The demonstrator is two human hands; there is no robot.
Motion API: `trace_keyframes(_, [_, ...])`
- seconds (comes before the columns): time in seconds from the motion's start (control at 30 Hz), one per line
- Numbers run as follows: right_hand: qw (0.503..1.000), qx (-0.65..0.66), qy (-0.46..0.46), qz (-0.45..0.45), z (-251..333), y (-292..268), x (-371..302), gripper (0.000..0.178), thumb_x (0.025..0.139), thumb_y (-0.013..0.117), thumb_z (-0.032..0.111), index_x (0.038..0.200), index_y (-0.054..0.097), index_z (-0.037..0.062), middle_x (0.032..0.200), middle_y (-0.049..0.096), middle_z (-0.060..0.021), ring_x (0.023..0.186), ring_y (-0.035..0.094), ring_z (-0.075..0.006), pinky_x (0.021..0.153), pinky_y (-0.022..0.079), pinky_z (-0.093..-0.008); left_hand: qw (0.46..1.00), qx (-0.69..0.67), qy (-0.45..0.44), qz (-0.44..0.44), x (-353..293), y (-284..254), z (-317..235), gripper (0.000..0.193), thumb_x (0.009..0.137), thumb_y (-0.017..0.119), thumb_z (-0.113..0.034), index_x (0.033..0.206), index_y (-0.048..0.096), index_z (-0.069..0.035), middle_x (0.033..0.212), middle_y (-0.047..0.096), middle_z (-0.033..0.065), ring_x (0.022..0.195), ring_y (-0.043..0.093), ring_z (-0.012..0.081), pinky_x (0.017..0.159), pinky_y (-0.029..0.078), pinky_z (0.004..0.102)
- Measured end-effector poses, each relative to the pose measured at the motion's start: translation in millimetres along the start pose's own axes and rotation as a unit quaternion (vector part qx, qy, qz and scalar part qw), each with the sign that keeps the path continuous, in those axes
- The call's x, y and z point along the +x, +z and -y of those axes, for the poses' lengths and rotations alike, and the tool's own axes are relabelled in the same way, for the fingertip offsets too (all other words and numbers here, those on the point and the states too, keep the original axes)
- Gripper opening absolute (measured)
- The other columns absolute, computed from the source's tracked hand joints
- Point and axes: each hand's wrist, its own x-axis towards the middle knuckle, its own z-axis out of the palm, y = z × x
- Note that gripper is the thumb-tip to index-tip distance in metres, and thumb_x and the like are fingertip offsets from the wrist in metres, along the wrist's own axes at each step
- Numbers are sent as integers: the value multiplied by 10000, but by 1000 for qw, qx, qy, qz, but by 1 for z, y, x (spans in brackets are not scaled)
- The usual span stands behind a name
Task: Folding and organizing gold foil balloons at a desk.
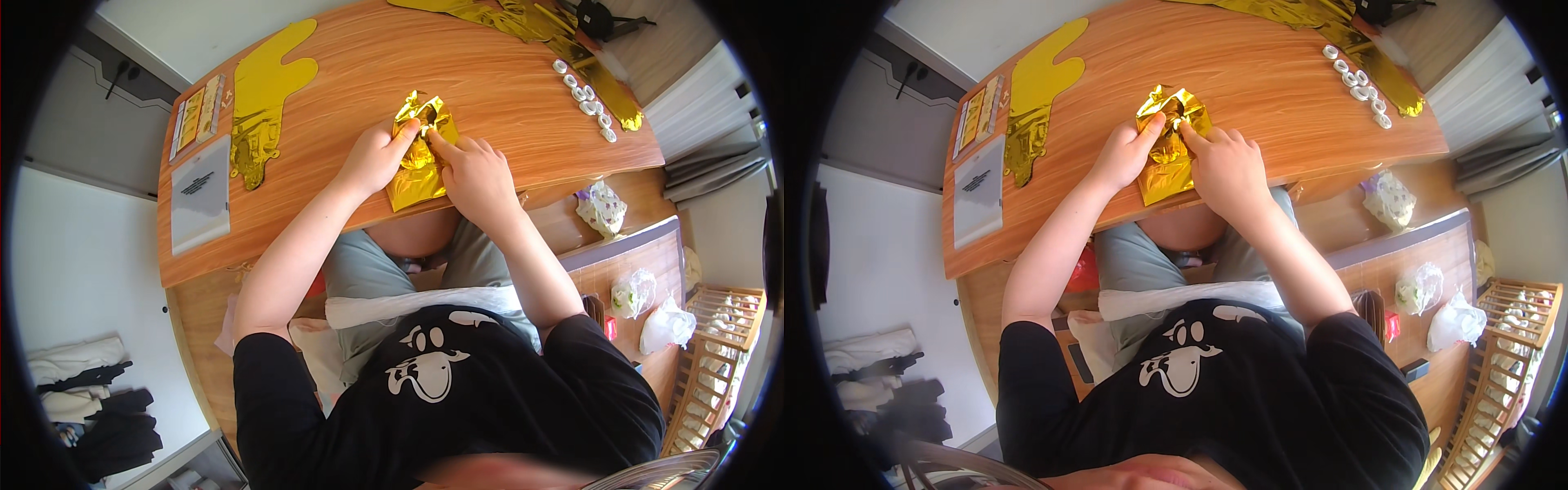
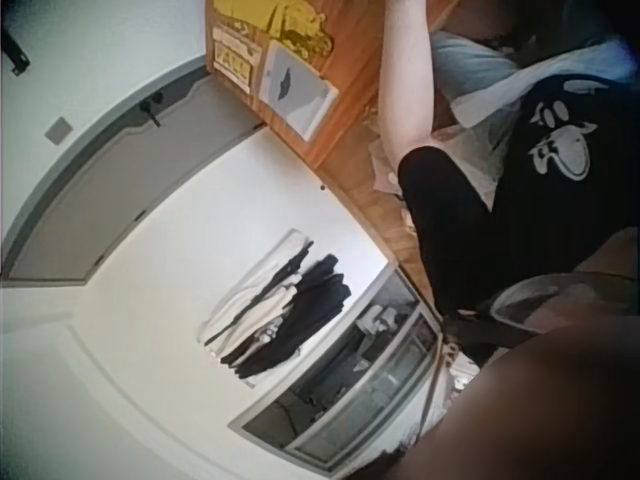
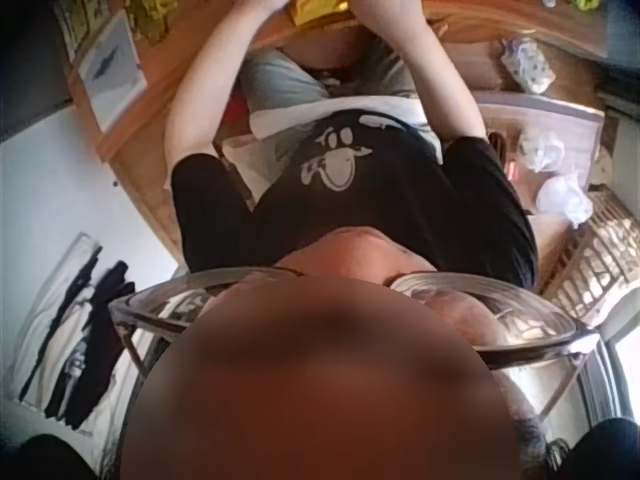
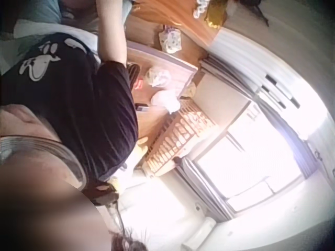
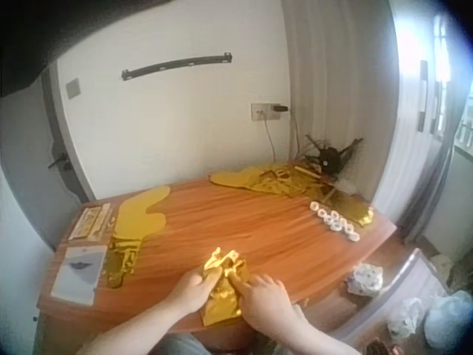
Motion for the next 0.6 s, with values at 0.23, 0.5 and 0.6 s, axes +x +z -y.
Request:
trace_keyframes(0.23, [1000,-31,2,-1,-3,5,2,377,901,566,123,1257,690,137,990,665,-121,974,654,-334,852,543,-472,993,28,92,68,-6,2,-26,442,1081,535,-300,1478,540,-105,1489,571,158,1367,538,321,1129,411,380])
trace_keyframes(0.5, [981,168,57,-77,-7,-19,-18,321,915,674,65,1233,639,42,961,692,-154,922,685,-326,809,560,-426,958,241,136,69,-8,2,-25,466,1036,575,-281,1479,547,-139,1552,517,119,1475,420,344,1234,315,459])
trace_keyframes(0.6, [973,198,84,-89,-13,-17,-32,312,904,693,12,1211,645,33,940,715,-151,865,717,-289,766,578,-364,954,250,153,64,-8,3,-28,489,1000,615,-246,1475,556,-145,1557,512,115,1479,417,338,1240,312,459])
